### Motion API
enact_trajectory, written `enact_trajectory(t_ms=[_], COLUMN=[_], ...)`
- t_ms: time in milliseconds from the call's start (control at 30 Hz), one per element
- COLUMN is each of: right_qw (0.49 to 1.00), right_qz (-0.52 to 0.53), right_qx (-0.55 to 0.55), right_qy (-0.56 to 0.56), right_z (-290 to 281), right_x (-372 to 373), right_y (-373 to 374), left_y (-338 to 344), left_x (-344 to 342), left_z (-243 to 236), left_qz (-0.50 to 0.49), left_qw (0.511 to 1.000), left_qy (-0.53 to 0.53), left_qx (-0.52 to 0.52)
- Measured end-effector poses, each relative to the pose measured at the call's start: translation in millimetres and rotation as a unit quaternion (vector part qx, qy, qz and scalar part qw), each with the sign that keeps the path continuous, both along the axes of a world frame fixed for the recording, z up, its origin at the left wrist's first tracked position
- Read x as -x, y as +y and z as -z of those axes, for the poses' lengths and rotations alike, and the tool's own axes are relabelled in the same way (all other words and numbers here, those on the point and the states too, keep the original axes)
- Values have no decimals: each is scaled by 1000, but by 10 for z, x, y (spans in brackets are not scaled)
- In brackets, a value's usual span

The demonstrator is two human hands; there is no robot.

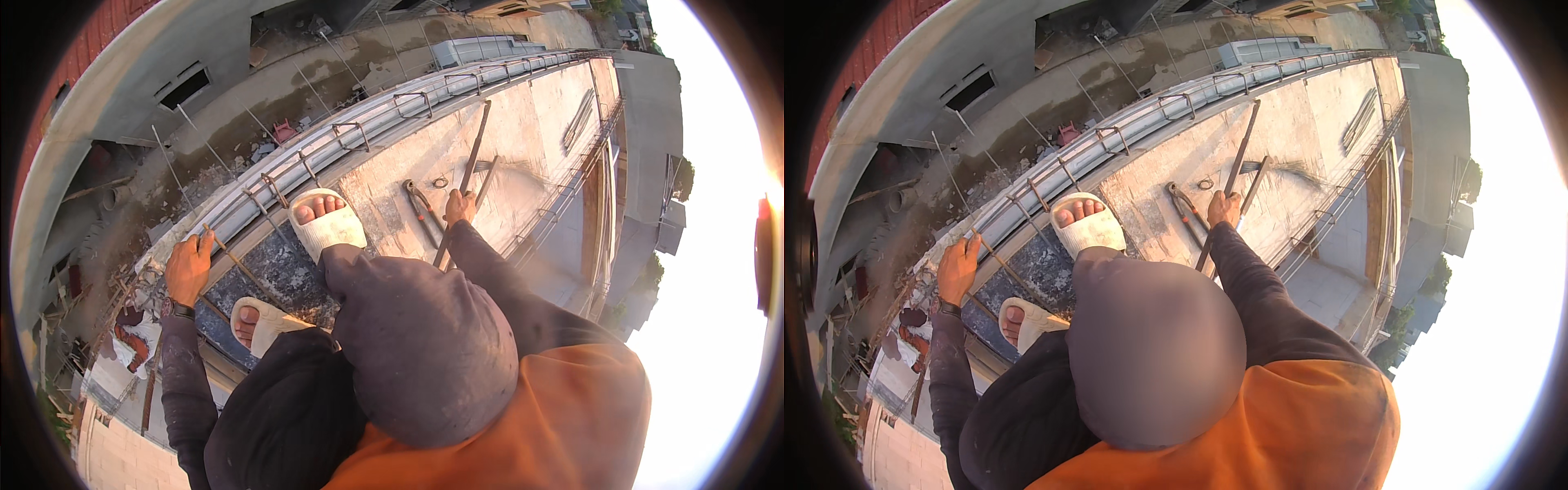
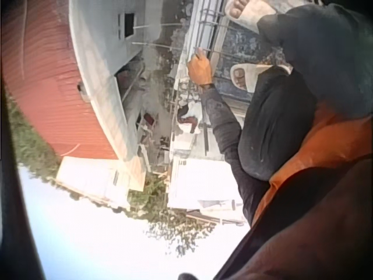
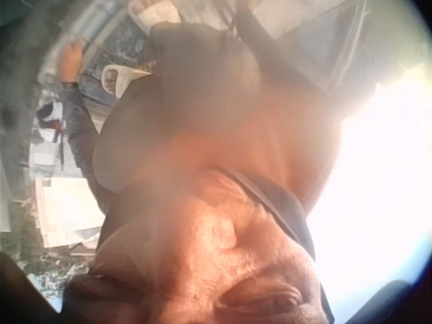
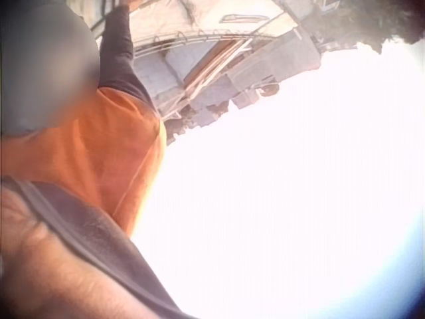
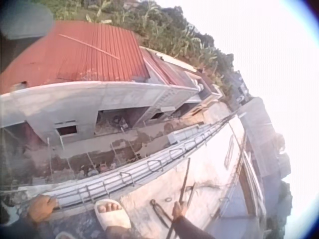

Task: The person secures rebar together on a concrete ledge using wire and a hook tool, then uses a long metal bar to lever and position a long piece of rebar into the cage structure.

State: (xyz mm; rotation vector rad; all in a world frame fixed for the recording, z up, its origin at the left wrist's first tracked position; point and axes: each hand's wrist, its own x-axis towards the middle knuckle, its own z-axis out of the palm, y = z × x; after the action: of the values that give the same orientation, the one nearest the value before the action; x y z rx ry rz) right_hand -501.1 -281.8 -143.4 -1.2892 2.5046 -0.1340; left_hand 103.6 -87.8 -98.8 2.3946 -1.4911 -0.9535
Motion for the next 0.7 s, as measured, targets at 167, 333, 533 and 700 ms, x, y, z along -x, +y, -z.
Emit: enact_trajectory(t_ms=[167,333,533,700], right_qw=[977,957,791,506], right_qz=[58,-154,-608,-854], right_qx=[120,91,-64,87], right_qy=[-168,-227,32,90], right_z=[-979,-2261,-3446,-3778], right_x=[-569,-949,-2808,-4164], right_y=[-94,-545,-1231,-1491], left_y=[120,-35,-691,-912], left_x=[-92,-238,-355,-271], left_z=[-7,-127,-1392,-1561], left_qz=[20,-39,30,49], left_qw=[999,996,898,963], left_qy=[5,85,-134,81], left_qx=[-31,-7,418,253])
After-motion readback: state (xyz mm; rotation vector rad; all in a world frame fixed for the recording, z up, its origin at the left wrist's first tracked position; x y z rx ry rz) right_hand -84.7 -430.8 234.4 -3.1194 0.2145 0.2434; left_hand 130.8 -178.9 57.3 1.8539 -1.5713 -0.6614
